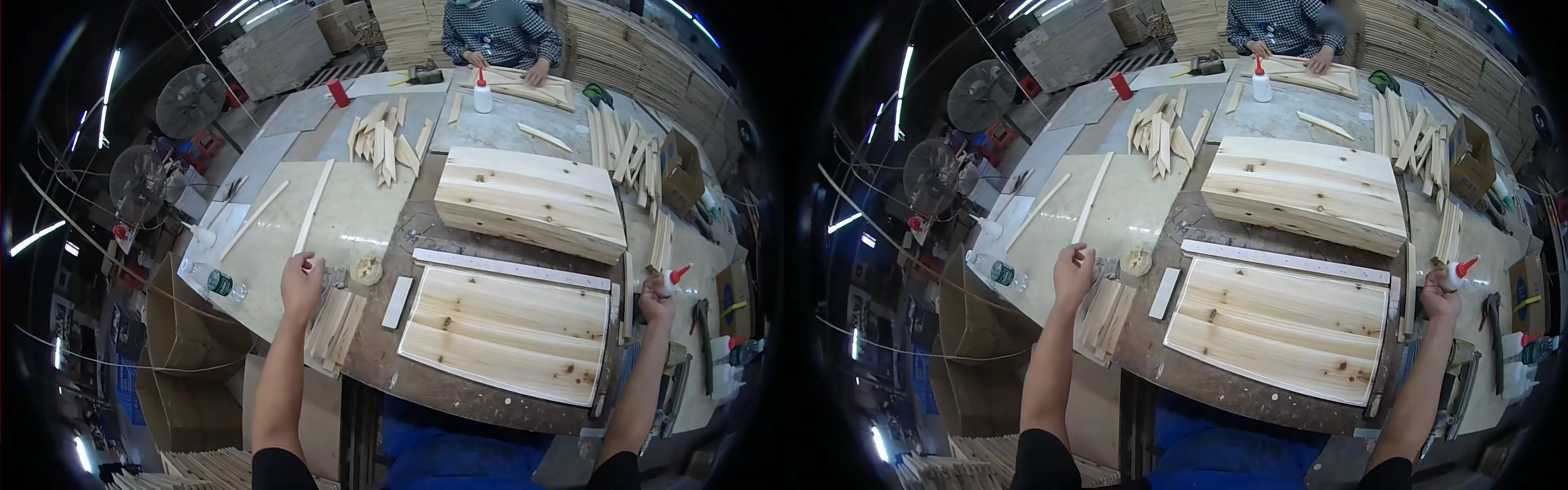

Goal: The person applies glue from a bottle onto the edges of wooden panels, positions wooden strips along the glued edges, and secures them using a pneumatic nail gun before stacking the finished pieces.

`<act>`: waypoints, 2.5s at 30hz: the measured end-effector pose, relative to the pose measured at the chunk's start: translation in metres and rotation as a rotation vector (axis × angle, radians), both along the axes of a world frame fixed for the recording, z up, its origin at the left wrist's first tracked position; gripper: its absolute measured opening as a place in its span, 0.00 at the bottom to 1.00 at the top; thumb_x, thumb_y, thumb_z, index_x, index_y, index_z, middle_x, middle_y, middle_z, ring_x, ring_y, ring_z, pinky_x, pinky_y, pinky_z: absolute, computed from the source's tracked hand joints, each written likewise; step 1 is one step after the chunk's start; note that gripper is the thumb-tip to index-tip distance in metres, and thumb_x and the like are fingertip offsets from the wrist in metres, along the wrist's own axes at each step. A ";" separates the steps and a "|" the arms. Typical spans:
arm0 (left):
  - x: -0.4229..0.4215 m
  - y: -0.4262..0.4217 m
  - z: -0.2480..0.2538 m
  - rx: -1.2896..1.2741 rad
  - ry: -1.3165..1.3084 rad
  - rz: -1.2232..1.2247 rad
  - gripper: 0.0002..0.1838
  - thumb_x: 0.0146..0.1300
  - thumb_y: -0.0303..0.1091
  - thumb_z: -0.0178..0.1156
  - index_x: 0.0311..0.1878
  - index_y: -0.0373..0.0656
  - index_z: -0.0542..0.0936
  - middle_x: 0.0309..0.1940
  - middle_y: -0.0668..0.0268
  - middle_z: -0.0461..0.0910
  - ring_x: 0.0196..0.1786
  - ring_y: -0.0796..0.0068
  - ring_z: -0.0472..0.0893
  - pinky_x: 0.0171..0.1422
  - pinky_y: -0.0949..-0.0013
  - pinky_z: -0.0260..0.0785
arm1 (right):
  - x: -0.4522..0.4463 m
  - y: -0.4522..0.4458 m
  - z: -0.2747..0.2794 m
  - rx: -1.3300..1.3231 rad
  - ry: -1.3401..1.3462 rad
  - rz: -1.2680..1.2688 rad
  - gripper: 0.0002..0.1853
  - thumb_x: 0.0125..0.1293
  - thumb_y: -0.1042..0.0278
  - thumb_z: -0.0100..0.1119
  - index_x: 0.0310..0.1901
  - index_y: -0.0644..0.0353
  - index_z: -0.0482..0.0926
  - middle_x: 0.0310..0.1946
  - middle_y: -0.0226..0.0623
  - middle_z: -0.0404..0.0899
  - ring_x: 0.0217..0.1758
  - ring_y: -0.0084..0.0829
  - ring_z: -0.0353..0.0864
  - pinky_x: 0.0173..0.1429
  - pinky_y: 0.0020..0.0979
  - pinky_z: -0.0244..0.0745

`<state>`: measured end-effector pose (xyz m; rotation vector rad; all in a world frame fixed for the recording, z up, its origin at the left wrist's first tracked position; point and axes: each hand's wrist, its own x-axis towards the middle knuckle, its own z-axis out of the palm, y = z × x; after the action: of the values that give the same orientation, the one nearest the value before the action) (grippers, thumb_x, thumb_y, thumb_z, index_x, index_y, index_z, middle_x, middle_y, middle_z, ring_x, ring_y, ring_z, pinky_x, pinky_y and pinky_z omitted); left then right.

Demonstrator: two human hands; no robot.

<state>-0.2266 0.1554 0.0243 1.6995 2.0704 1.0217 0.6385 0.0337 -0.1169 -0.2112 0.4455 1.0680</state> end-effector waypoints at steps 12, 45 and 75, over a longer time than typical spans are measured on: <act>-0.101 0.107 -0.058 -0.405 0.509 0.196 0.28 0.63 0.47 0.73 0.62 0.40 0.86 0.57 0.45 0.87 0.59 0.44 0.88 0.66 0.48 0.80 | -0.070 -0.065 0.032 0.021 -0.174 0.182 0.29 0.86 0.45 0.46 0.65 0.68 0.77 0.54 0.49 0.86 0.52 0.45 0.87 0.52 0.41 0.88; -0.093 0.132 0.015 -0.263 -0.743 -0.094 0.20 0.85 0.54 0.56 0.40 0.48 0.74 0.22 0.75 0.65 0.22 0.85 0.66 0.26 0.74 0.59 | -0.419 -0.246 0.126 -0.698 -2.057 0.396 0.09 0.78 0.68 0.63 0.39 0.61 0.86 0.33 0.43 0.87 0.35 0.43 0.89 0.39 0.40 0.83; 0.090 -0.195 -0.051 -0.092 -0.798 -0.495 0.14 0.86 0.41 0.59 0.43 0.44 0.72 0.30 0.72 0.69 0.28 0.84 0.67 0.30 0.74 0.60 | -0.328 -0.423 -0.297 -1.141 -1.821 1.265 0.22 0.75 0.48 0.58 0.42 0.62 0.90 0.43 0.59 0.89 0.49 0.63 0.88 0.53 0.54 0.83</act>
<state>-0.1370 -0.0399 -0.0270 1.3305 1.1097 1.1473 0.3108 -0.3894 -0.4141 -2.4542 -0.9861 1.1671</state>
